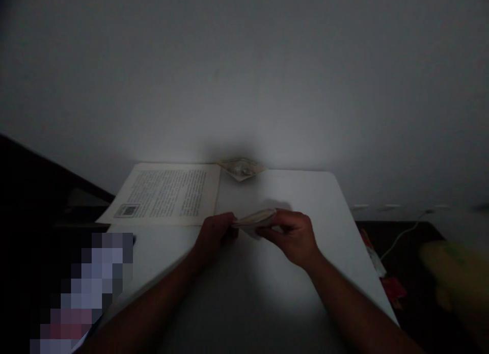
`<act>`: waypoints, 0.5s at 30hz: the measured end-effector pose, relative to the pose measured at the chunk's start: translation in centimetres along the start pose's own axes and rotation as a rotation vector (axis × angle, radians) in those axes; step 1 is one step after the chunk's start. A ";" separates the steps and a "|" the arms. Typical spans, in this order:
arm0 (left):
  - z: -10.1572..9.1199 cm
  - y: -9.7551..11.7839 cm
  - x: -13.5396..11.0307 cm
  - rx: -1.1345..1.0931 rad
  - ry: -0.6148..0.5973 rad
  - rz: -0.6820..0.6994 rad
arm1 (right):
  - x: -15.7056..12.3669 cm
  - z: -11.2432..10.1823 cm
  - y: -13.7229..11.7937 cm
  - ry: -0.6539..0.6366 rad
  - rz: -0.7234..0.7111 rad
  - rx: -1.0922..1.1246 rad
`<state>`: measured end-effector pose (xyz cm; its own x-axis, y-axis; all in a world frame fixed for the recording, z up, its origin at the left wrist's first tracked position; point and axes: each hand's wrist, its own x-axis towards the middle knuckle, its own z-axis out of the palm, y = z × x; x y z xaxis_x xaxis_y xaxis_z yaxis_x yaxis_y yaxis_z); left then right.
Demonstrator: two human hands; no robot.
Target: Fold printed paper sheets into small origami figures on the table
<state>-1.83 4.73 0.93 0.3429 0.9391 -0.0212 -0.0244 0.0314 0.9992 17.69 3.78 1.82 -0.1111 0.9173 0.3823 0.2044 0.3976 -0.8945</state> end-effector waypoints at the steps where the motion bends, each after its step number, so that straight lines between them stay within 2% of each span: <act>1: 0.0 0.1 -0.1 0.022 -0.018 0.056 | 0.0 -0.1 0.1 -0.008 0.103 0.057; 4: 0.1 0.3 -0.3 0.088 -0.067 0.108 | 0.2 -0.3 0.5 -0.095 0.317 0.198; 7: 0.3 0.5 -0.2 0.150 -0.030 0.105 | 0.3 -0.3 0.7 -0.182 0.414 0.256; 11: 0.4 0.7 0.2 0.178 0.020 0.062 | 0.1 -0.2 1.1 -0.206 0.459 0.277; 15: 0.2 0.8 0.4 0.141 0.016 0.018 | 0.0 -0.3 1.4 -0.217 0.402 0.274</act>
<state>-1.56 5.05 1.71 0.3289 0.9443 -0.0023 0.1016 -0.0330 0.9943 18.31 4.37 0.61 -0.2806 0.9592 -0.0339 0.0135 -0.0314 -0.9994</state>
